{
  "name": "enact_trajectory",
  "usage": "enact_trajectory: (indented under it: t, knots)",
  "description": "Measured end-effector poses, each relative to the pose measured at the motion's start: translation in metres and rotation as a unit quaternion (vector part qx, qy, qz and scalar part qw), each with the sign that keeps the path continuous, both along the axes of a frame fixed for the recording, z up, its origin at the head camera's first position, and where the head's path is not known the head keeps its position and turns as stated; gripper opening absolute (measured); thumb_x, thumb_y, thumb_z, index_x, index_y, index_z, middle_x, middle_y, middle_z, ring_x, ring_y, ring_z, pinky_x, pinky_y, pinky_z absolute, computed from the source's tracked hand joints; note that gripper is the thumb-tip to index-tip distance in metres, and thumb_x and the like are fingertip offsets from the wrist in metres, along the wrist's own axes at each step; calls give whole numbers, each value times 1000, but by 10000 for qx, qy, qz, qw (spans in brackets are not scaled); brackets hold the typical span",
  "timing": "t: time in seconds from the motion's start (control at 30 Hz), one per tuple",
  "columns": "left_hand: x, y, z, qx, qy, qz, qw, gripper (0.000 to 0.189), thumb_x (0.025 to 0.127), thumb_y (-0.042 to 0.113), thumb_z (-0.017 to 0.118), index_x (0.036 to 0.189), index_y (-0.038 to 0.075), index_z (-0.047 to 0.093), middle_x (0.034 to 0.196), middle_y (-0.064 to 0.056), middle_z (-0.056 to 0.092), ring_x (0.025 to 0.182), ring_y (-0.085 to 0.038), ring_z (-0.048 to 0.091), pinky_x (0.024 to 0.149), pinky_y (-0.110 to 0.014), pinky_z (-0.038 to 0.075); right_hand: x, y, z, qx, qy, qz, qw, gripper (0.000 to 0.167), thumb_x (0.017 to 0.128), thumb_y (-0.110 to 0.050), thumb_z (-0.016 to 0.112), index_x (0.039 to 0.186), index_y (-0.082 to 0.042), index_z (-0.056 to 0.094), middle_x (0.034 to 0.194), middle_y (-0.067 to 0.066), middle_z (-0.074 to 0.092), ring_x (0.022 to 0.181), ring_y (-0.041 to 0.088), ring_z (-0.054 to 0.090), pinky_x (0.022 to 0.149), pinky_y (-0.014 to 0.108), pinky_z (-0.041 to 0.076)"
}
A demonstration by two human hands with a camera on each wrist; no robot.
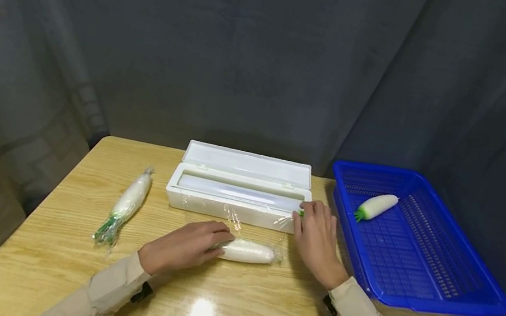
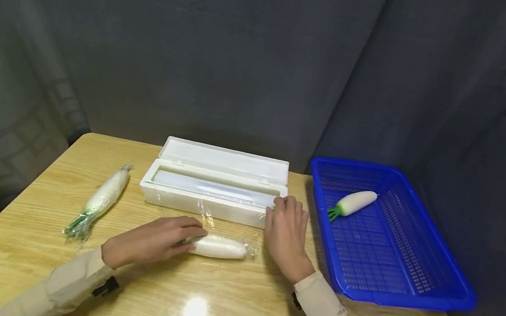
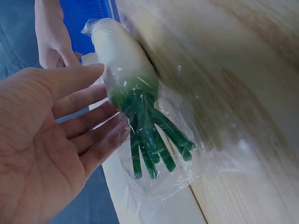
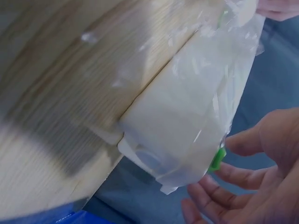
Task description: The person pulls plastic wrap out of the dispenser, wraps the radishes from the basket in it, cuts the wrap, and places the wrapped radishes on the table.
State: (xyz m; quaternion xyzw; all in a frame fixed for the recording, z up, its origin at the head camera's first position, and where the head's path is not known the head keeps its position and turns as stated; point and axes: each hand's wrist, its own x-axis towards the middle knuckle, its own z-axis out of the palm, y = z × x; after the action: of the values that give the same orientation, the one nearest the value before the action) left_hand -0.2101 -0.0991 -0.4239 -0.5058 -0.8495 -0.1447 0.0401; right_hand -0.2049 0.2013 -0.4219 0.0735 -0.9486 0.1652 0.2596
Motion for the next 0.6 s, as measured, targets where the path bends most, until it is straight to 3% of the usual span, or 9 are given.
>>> enact_trajectory:
  t: [0.6]
  knots:
    - [4, -2, -1, 40, 117, 62, 9999, 32, 104, 15, 68, 133, 3, 67, 126, -11, 68, 112, -22, 67, 94, -35, 58, -7, 2, 1, -231, -155, 87, 9996, 38, 102, -26, 71, 119, 7, 65, 111, 26, 62, 107, 46, 58, 84, 57, 45]
